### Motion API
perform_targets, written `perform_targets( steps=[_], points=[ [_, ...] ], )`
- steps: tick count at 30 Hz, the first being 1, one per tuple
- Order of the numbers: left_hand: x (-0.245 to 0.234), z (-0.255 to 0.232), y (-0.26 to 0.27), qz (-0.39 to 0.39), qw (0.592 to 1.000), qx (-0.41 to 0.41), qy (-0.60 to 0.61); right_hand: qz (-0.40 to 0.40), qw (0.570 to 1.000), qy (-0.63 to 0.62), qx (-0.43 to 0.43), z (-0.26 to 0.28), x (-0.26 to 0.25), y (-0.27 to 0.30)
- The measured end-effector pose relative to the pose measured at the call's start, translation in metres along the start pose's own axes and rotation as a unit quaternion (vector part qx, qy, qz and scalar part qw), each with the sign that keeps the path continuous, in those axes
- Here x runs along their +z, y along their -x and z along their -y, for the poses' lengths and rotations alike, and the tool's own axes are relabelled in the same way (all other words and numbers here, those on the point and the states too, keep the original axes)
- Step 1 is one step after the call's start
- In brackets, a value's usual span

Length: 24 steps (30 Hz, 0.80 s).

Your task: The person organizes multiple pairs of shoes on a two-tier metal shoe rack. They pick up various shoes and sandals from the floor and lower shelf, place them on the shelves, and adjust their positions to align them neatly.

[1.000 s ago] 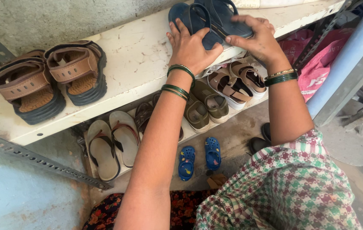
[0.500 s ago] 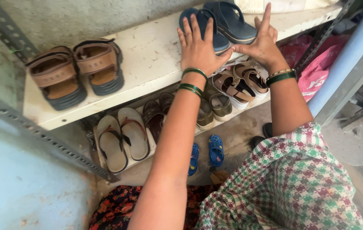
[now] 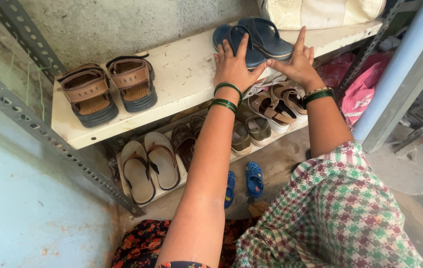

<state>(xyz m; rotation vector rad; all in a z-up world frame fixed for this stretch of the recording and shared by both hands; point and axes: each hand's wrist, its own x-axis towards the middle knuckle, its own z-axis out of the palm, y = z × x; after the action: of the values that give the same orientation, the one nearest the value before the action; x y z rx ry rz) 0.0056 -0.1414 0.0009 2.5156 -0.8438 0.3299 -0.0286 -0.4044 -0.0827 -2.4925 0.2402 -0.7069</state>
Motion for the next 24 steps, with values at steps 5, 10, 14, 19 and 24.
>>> perform_targets(
  steps=[5,10,14,19,24],
  points=[
    [-0.004,0.0,0.012,-0.038,0.998,0.048,-0.026,-0.008,0.993,-0.119,-0.002,0.03,-0.015,0.014],
    [-0.028,0.018,0.07,-0.167,0.969,0.179,-0.034,-0.165,0.971,-0.165,-0.048,0.081,-0.025,0.041],
    [-0.076,0.049,0.131,-0.256,0.948,0.181,-0.049,-0.181,0.958,-0.141,-0.174,0.155,-0.004,0.058],
    [-0.16,0.124,0.178,-0.351,0.932,0.061,-0.062,-0.091,0.946,-0.16,-0.267,0.276,0.04,0.069],
    [-0.202,0.195,0.196,-0.285,0.948,-0.074,-0.122,0.019,0.957,-0.143,-0.25,0.371,0.09,0.079]
  ],
)
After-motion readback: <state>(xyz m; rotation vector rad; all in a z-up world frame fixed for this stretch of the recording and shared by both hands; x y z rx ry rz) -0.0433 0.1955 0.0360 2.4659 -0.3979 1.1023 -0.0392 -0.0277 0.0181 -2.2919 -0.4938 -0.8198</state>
